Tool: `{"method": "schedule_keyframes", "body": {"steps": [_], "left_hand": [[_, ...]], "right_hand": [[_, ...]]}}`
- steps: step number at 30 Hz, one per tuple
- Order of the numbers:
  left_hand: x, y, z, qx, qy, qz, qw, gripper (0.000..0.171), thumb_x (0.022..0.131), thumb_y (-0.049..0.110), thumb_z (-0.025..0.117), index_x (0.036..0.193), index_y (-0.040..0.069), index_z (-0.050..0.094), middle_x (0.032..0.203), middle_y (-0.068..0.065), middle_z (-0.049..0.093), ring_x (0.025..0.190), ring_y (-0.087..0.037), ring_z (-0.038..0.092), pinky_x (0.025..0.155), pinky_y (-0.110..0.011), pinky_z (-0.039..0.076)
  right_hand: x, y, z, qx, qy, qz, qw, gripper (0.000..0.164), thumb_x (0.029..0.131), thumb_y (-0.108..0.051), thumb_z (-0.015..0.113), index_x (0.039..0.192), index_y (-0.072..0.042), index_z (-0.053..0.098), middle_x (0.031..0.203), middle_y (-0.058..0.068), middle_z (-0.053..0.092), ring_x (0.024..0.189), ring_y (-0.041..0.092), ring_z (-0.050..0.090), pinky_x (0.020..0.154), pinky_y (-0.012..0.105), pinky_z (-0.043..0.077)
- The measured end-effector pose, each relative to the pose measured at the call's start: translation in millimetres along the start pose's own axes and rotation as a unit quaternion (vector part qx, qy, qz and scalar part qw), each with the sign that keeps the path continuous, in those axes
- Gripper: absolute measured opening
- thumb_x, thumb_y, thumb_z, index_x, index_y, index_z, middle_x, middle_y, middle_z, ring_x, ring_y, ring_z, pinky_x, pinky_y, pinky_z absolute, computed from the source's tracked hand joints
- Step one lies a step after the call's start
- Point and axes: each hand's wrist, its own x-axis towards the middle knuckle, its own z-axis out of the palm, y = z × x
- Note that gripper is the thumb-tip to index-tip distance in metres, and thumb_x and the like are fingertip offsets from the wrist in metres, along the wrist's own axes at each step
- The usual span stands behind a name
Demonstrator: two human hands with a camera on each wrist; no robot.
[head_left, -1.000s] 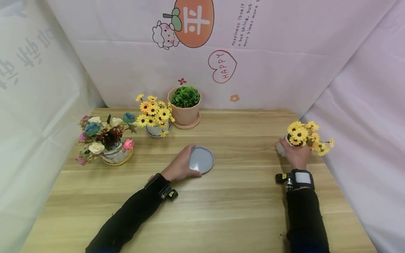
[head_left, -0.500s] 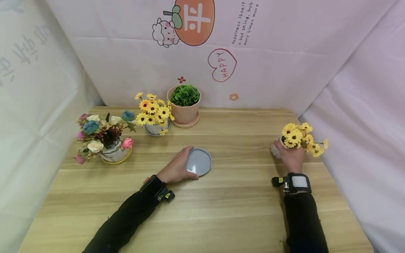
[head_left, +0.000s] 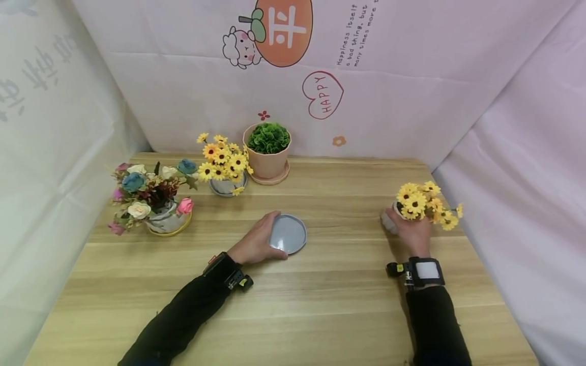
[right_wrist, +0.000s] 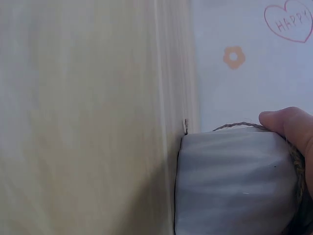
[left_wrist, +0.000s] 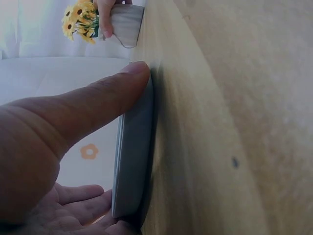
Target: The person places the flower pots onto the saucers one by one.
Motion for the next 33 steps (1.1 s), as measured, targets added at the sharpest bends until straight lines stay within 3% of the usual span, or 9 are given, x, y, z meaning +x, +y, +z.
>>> {"method": "schedule_keyframes", "body": {"steps": [6, 13, 19, 25, 33], "left_hand": [[0.7, -0.8, 1.0, 0.005, 0.002, 0.005, 1.0, 0.12, 0.073, 0.027, 0.099, 0.165, 0.004, 0.025, 0.167, -0.02, 0.036, 0.151, -0.039, 0.04, 0.126, -0.056, 0.037], [0.1, -1.4, 1.9, 0.001, 0.004, 0.005, 1.0, 0.119, 0.073, 0.027, 0.099, 0.164, 0.004, 0.026, 0.165, -0.02, 0.038, 0.15, -0.039, 0.042, 0.125, -0.057, 0.038], [0.6, -1.3, 1.9, 0.0, 0.002, 0.005, 1.0, 0.119, 0.074, 0.028, 0.098, 0.165, 0.005, 0.025, 0.165, -0.019, 0.038, 0.15, -0.038, 0.042, 0.125, -0.057, 0.039], [0.5, -1.1, 1.9, -0.001, 0.001, 0.004, 1.0, 0.119, 0.074, 0.028, 0.098, 0.165, 0.005, 0.025, 0.166, -0.019, 0.037, 0.15, -0.038, 0.041, 0.125, -0.056, 0.038], [0.1, -0.1, 1.7, -0.002, 0.002, 0.005, 1.0, 0.118, 0.074, 0.026, 0.098, 0.165, 0.004, 0.025, 0.165, -0.02, 0.037, 0.15, -0.038, 0.041, 0.125, -0.056, 0.038]], "right_hand": [[-11.2, -7.3, 6.4, -0.019, -0.021, 0.017, 0.999, 0.091, 0.087, -0.05, 0.085, 0.16, -0.016, 0.044, 0.163, 0.011, 0.049, 0.151, 0.033, 0.045, 0.127, 0.055, 0.034], [-21.3, -13.9, 15.9, -0.013, -0.046, -0.015, 0.999, 0.082, 0.088, -0.044, 0.086, 0.153, -0.01, 0.05, 0.157, 0.016, 0.055, 0.146, 0.037, 0.05, 0.124, 0.058, 0.037], [-28.7, -19.7, 24.9, -0.013, -0.069, -0.013, 0.997, 0.084, 0.087, -0.044, 0.087, 0.154, -0.011, 0.05, 0.156, 0.017, 0.055, 0.146, 0.038, 0.049, 0.124, 0.059, 0.037], [-34.1, -24.0, 35.8, -0.01, -0.096, -0.062, 0.993, 0.069, 0.089, -0.04, 0.086, 0.144, -0.011, 0.057, 0.146, 0.016, 0.062, 0.139, 0.036, 0.055, 0.121, 0.059, 0.04], [-41.3, -27.4, 50.6, -0.004, -0.113, -0.121, 0.986, 0.05, 0.092, -0.036, 0.084, 0.129, -0.009, 0.064, 0.127, 0.012, 0.069, 0.121, 0.026, 0.062, 0.108, 0.045, 0.047]]}}
